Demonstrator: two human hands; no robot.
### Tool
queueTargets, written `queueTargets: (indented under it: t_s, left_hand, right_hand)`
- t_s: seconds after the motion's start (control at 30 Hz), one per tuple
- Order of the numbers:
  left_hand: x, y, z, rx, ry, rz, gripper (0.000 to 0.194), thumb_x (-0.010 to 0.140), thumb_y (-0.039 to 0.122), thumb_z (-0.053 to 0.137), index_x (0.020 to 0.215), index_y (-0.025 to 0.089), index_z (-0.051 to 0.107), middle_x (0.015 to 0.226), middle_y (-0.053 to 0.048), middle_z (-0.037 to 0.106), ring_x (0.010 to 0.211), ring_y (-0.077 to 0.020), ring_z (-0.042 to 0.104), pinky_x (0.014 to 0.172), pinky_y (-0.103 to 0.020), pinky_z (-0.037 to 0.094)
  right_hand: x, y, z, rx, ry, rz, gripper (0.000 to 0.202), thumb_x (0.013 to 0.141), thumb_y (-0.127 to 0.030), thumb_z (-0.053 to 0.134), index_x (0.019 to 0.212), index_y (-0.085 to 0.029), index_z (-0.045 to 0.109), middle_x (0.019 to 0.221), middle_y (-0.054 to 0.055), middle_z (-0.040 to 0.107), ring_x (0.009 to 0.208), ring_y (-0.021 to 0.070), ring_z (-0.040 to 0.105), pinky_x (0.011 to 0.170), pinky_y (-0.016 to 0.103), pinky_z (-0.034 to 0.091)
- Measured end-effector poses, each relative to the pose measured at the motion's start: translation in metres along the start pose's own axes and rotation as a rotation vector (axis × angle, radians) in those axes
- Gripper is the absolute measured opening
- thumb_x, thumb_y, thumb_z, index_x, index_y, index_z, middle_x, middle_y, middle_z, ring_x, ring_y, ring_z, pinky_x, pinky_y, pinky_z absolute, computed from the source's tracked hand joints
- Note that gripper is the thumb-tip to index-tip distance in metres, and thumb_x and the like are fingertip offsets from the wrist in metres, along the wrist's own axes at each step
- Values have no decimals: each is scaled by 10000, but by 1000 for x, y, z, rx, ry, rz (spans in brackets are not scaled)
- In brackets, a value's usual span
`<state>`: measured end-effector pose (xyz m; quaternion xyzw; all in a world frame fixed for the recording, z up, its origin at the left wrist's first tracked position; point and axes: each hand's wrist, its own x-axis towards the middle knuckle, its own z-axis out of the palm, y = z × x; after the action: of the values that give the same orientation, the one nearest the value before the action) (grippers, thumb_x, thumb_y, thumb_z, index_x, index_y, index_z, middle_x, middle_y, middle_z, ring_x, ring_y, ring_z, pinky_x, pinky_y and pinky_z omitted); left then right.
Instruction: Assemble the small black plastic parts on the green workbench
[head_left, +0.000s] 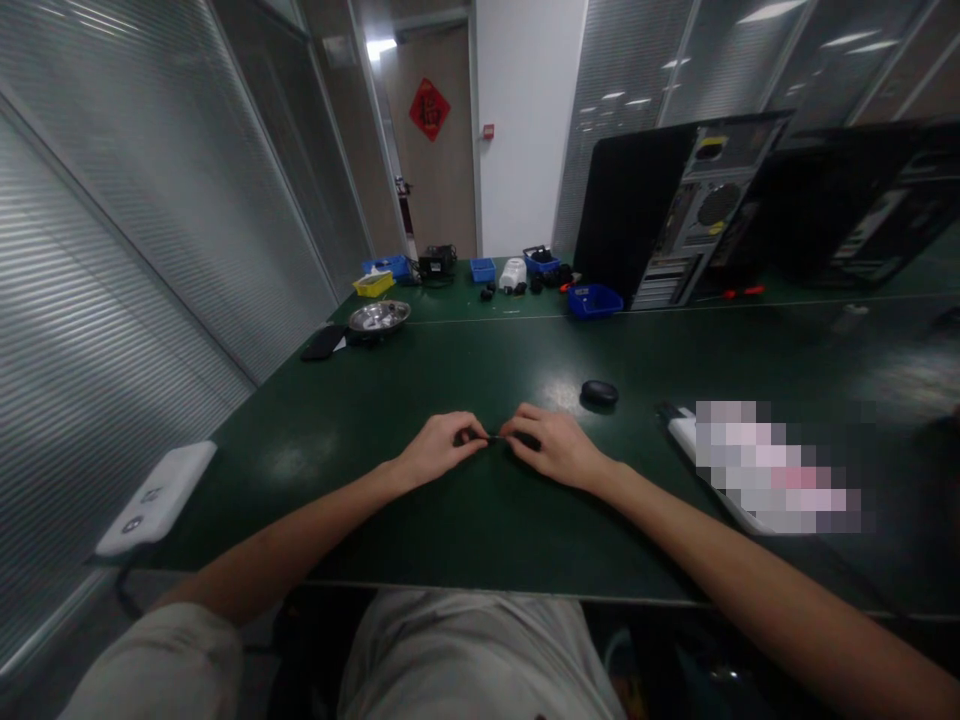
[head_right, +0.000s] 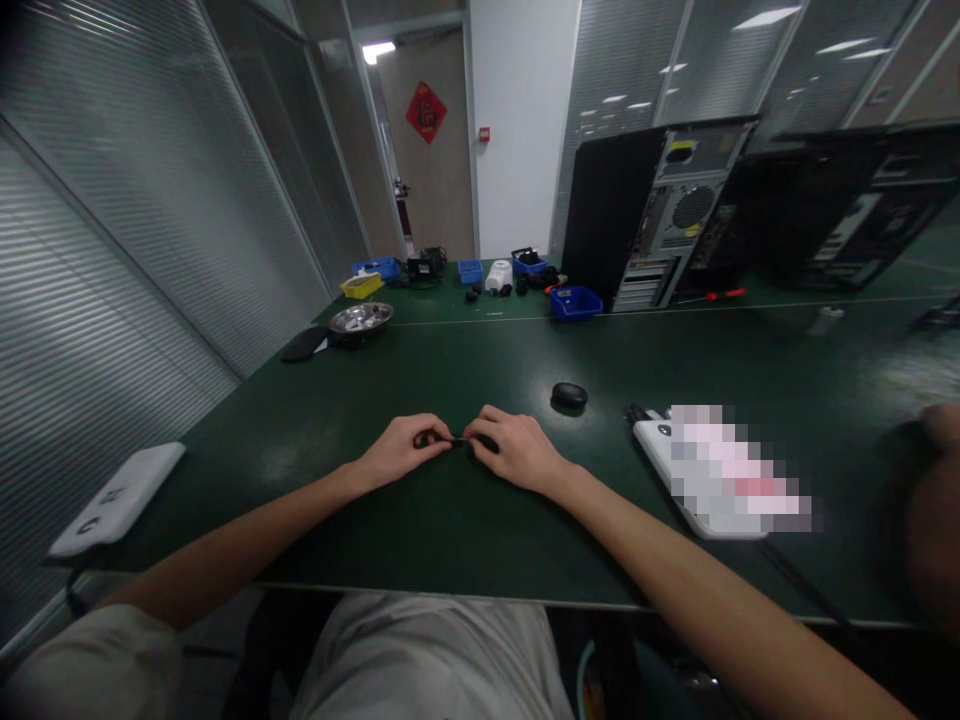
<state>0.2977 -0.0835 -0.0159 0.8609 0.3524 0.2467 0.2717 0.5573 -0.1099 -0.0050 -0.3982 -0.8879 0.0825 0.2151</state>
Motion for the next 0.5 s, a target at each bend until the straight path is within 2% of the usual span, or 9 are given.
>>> queueTargets:
  t_s: [0.2, 0.5]
  left_hand:
    - [-2, 0, -2, -22, 25, -6, 312, 959, 325, 674, 1244, 201, 702, 1051, -56, 716, 865, -171, 640, 741, -275, 484]
    - [-3, 0, -2, -62, 17, 57, 220, 982, 309, 661, 1130, 207, 788, 1092, -70, 747, 976, -200, 686, 894, -315, 521]
  right_hand:
    - [0, 1, -2, 2, -4, 18, 217, 1007, -290, 551, 1139, -250, 717, 1067, 37, 653, 748, 131, 591, 691, 272, 408]
    - [0, -3, 4, 37, 6, -8, 222, 1020, -302, 538, 1157, -254, 706, 1094, 44, 658, 786, 141, 616, 698, 277, 440]
